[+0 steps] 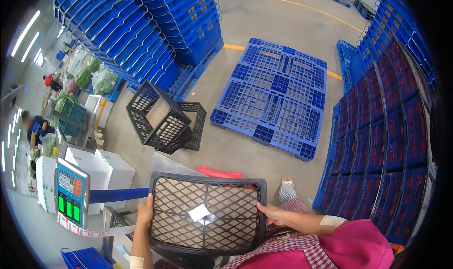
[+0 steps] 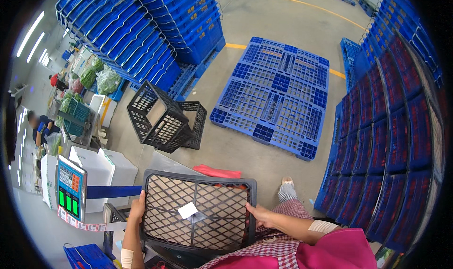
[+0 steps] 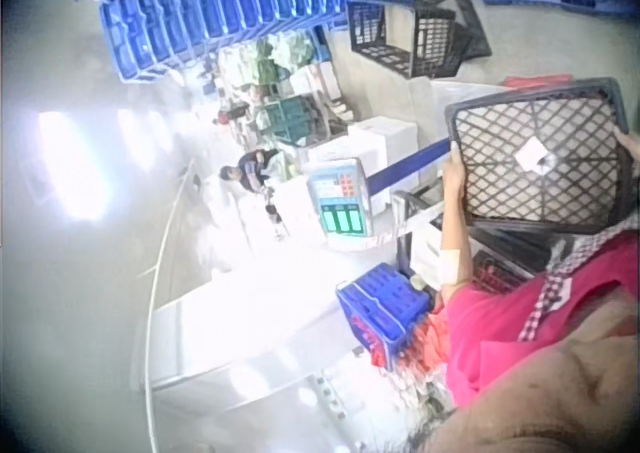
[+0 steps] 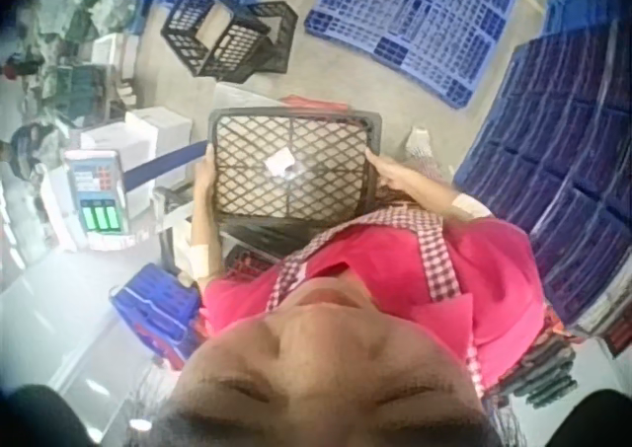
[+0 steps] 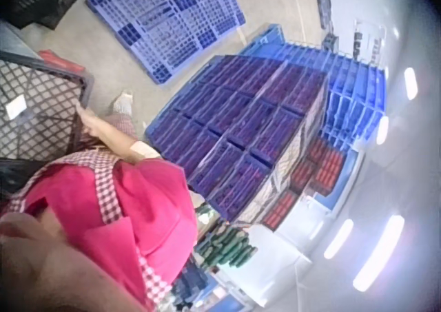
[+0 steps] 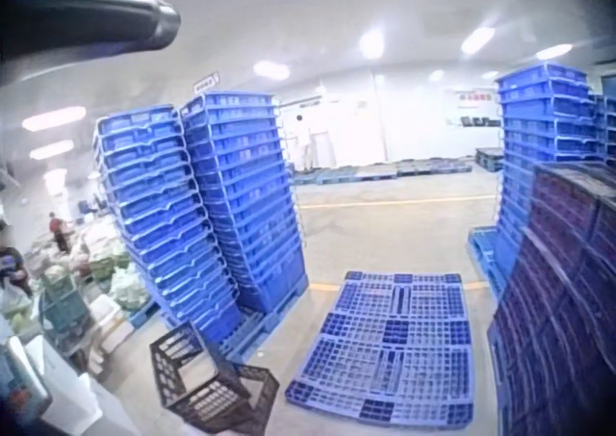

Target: The person writes on a small slip of paper, peels a label from a sheet, and places it onto the paper. The person then picks up a plastic crate containing tomatoes, transfers the tomatoes into another crate lined with pink paper, and finally places a piece of cardboard over the tomatoes.

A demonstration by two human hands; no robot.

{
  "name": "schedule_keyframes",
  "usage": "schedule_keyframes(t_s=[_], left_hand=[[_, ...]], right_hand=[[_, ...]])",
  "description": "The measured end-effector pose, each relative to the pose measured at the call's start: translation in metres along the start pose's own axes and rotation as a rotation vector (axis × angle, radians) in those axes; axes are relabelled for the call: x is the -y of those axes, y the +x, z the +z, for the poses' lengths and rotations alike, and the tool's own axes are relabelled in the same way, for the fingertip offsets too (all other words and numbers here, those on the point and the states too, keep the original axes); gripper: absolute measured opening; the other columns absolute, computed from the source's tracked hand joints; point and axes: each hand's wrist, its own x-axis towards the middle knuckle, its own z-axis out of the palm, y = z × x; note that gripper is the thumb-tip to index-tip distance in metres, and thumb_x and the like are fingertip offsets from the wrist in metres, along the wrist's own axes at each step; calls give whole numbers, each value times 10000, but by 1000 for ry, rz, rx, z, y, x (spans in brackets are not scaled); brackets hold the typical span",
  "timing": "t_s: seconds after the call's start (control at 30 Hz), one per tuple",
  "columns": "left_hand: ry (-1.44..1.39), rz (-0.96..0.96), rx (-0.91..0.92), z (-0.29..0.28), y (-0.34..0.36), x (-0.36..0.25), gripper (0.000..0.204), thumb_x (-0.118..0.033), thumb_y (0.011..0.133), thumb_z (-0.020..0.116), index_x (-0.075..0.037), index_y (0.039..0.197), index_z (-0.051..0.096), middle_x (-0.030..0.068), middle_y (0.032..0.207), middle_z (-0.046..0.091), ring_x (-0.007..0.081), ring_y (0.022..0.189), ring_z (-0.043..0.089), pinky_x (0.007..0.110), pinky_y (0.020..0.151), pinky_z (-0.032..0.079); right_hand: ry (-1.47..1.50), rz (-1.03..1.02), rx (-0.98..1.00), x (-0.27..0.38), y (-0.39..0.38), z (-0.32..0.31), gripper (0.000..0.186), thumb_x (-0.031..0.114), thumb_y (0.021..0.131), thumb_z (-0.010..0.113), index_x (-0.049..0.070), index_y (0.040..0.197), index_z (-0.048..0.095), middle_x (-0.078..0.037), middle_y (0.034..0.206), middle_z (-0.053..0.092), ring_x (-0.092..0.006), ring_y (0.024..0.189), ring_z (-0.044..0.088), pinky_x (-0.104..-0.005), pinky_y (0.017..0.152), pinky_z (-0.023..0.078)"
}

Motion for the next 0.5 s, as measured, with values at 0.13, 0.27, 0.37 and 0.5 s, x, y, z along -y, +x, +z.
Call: schedule_keyframes(t_s=[0.13, 0.27, 0.37, 0.5], left_hand=[[-87, -37, -37, 28, -33, -55, 786, -577, 844, 393, 176, 1033, 513, 234, 985, 586, 259, 892, 572, 355, 764, 447], [-215, 39, 17, 86, -60, -150, 754, -556, 851, 404, 162, 1054, 513, 234, 1011, 579, 268, 918, 565, 361, 783, 442], [-284, 36, -9, 140, -39, -185, 718, -538, 846, 438, 153, 1010, 547, 204, 964, 599, 233, 891, 568, 319, 767, 445], [-355, 60, 214, 236, -5, -268, 790, -586, 819, 434, 146, 1109, 493, 233, 1096, 547, 252, 1014, 529, 341, 869, 404]], right_hand=[[-91, -122, -34, 60, -25, -57, 523, 493, 878, 418, 45, 1146, 384, -67, 920, 515, -175, 749, 553, -336, 581, 496], [-184, -229, -250, 110, -34, -143, 551, 477, 885, 421, -17, 1125, 459, -106, 979, 545, -210, 792, 559, -345, 657, 469], [-270, -246, -378, 156, -45, -200, 587, 477, 892, 399, -51, 1137, 474, -158, 1030, 552, -258, 881, 547, -370, 751, 434], [-291, -334, -706, 165, -38, -310, 624, 480, 890, 370, -68, 1181, 444, -243, 1153, 507, -340, 1080, 479, -384, 875, 377]])
